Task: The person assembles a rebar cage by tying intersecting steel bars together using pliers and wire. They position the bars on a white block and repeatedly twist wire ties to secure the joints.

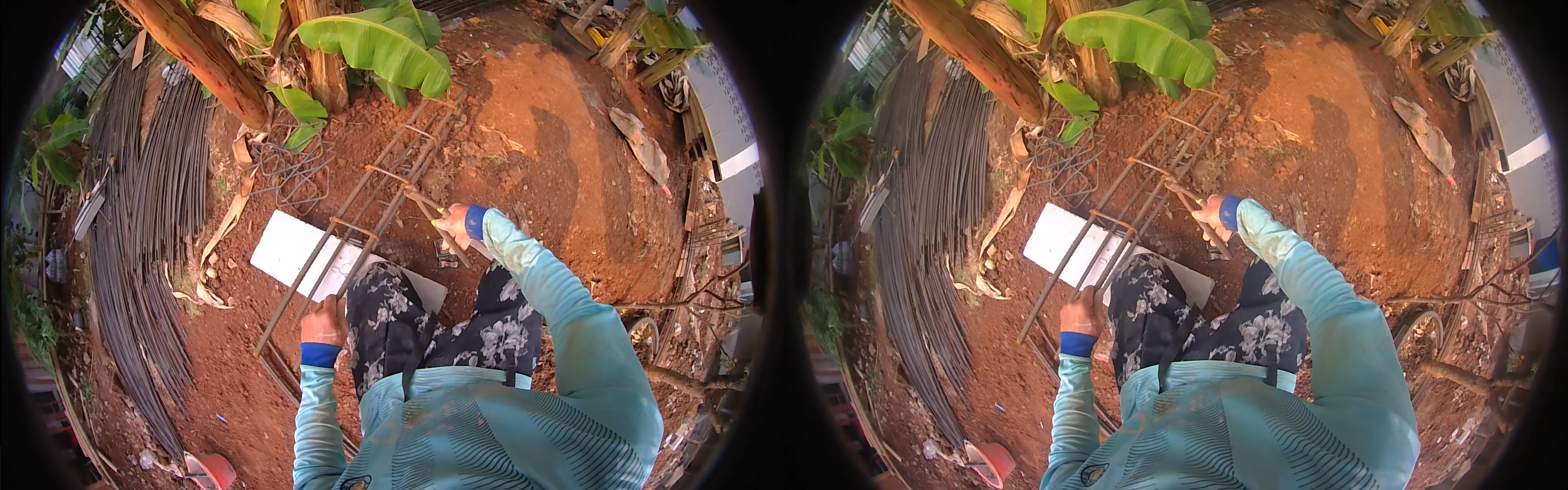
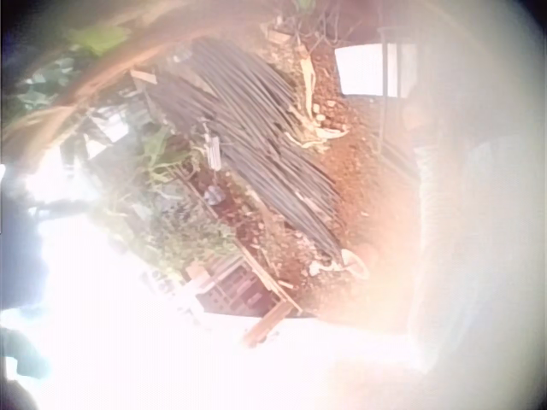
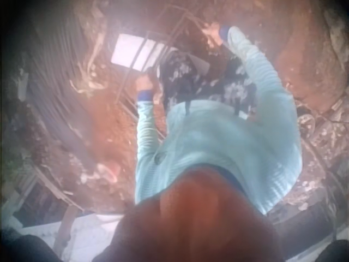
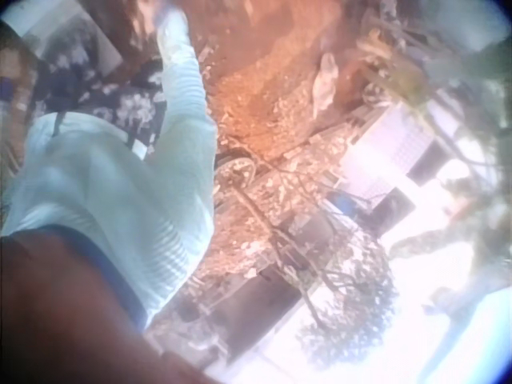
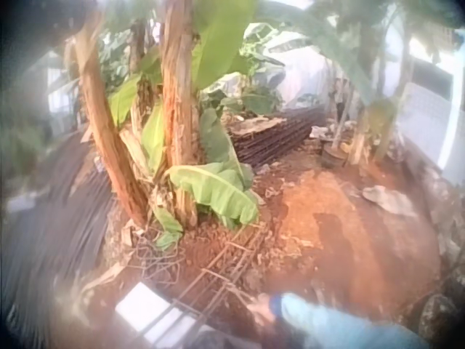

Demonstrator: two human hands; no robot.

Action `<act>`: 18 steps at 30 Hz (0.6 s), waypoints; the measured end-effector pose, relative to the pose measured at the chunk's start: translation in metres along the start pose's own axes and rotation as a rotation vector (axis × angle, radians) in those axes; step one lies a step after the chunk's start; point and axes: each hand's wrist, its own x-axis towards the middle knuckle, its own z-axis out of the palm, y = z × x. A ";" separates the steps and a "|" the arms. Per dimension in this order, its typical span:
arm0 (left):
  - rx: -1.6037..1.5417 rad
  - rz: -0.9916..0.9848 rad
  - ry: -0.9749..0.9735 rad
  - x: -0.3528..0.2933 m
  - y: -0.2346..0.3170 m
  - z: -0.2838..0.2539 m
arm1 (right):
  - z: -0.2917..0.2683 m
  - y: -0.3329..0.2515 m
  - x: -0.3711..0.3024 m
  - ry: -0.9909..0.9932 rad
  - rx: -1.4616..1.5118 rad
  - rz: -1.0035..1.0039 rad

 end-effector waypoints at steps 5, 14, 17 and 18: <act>0.001 -0.003 -0.009 -0.003 0.002 -0.001 | 0.003 -0.001 -0.008 -0.019 0.092 -0.001; -0.032 -0.036 -0.030 0.005 0.006 -0.007 | 0.063 0.037 0.025 0.818 -0.426 -0.378; -0.066 -0.029 -0.021 0.008 0.006 -0.009 | 0.073 0.051 0.064 0.857 -0.310 -0.423; -0.061 -0.037 -0.031 0.009 0.006 -0.009 | 0.076 0.058 0.077 0.893 -0.302 -0.473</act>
